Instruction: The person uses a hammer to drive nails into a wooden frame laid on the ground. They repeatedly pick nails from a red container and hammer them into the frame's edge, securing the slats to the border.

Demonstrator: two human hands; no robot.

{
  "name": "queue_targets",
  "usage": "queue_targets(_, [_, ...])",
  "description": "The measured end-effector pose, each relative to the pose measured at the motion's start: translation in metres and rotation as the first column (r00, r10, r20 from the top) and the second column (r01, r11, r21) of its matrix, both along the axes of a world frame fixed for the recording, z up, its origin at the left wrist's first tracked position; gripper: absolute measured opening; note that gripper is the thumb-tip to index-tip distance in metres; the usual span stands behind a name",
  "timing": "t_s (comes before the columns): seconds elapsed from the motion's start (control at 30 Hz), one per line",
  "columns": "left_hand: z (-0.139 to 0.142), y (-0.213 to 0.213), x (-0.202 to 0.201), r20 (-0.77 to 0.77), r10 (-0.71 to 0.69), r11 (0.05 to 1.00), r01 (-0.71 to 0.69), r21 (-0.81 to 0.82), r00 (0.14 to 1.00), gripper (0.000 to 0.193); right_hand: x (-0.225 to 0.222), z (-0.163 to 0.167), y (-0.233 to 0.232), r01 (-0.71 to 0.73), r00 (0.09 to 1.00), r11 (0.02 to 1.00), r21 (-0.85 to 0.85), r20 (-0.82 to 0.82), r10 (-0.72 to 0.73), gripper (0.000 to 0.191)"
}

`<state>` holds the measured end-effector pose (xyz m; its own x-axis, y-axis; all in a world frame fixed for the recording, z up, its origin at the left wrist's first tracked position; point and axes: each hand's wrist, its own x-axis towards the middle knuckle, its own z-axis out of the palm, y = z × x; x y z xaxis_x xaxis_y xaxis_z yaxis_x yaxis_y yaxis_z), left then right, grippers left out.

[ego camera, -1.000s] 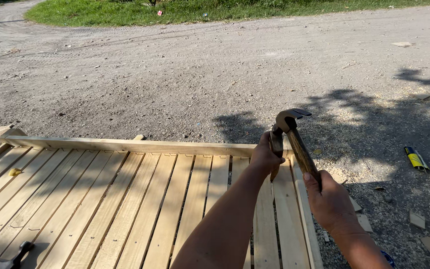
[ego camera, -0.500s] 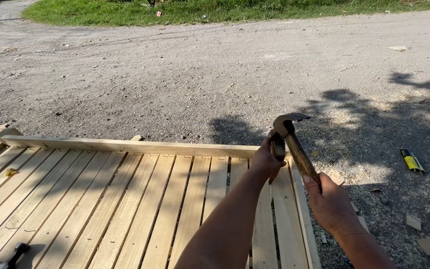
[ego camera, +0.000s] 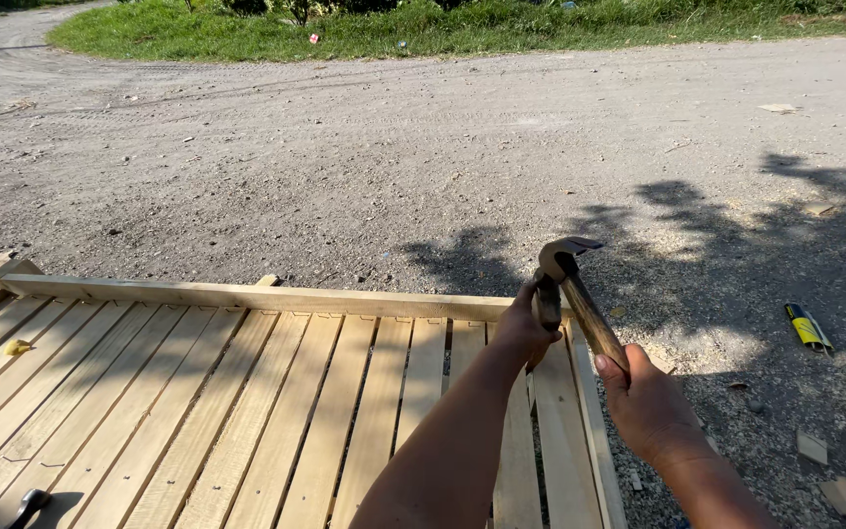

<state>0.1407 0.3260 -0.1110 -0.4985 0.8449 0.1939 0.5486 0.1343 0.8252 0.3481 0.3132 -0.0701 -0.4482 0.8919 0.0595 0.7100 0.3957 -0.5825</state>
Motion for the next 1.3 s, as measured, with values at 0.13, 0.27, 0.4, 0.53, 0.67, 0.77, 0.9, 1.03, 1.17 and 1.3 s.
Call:
queue_targets(0.13, [-0.011, 0.000, 0.007, -0.017, 0.038, 0.996, -0.036, 0.079, 0.999, 0.104, 0.002, -0.003, -0.006, 0.029, 0.999, 0.996, -0.083, 0.027, -0.027, 0.049])
queue_targets(0.27, [-0.019, 0.001, 0.015, 0.036, 0.070, 0.997, -0.070, -0.026, 0.997, 0.100, 0.013, 0.011, -0.013, 0.037, 0.964, 0.995, -0.087, -0.261, -0.059, 0.047])
queue_targets(0.4, [-0.019, 0.005, 0.021, 0.048, 0.122, 0.984, -0.115, -0.133, 0.991, 0.091, 0.018, -0.004, -0.009, 0.072, 0.831, 0.997, 0.030, -0.554, -0.043, 0.050])
queue_targets(0.53, [-0.017, 0.005, 0.022, 0.094, 0.111, 0.982, -0.095, -0.161, 0.989, 0.082, 0.013, -0.050, -0.011, 0.095, 0.967, 0.994, 0.055, -0.243, -0.079, 0.046])
queue_targets(0.67, [-0.023, -0.005, 0.023, 0.113, 0.067, 0.964, -0.035, -0.263, 0.991, 0.080, 0.005, -0.055, -0.005, 0.126, 0.991, 0.971, -0.203, 0.064, -0.115, 0.046])
queue_targets(0.77, [-0.032, -0.013, 0.019, 0.015, 0.046, 0.941, -0.039, -0.337, 0.999, 0.091, 0.006, -0.028, -0.011, 0.140, 0.988, 0.942, -0.306, -0.019, -0.153, 0.045])
queue_targets(0.9, [-0.034, -0.032, 0.013, -0.032, 0.086, 0.931, -0.091, -0.355, 0.996, 0.098, 0.013, -0.001, -0.025, 0.094, 0.919, 0.972, -0.215, -0.356, -0.168, 0.045])
queue_targets(1.03, [-0.013, -0.044, 0.010, -0.117, 0.138, 0.910, -0.172, -0.378, 0.984, 0.103, 0.008, -0.022, -0.022, 0.102, 0.757, 0.995, 0.010, -0.650, -0.071, 0.042])
queue_targets(1.17, [0.010, -0.051, 0.018, -0.142, 0.135, 0.959, -0.165, -0.228, 0.981, 0.099, -0.001, -0.053, -0.005, 0.118, 0.993, 0.991, -0.061, 0.011, -0.118, 0.044])
queue_targets(1.3, [0.023, -0.056, 0.026, -0.128, 0.083, 0.959, -0.114, -0.258, 0.988, 0.097, -0.003, -0.046, -0.012, 0.157, 0.969, 0.903, -0.400, -0.115, -0.219, 0.044])
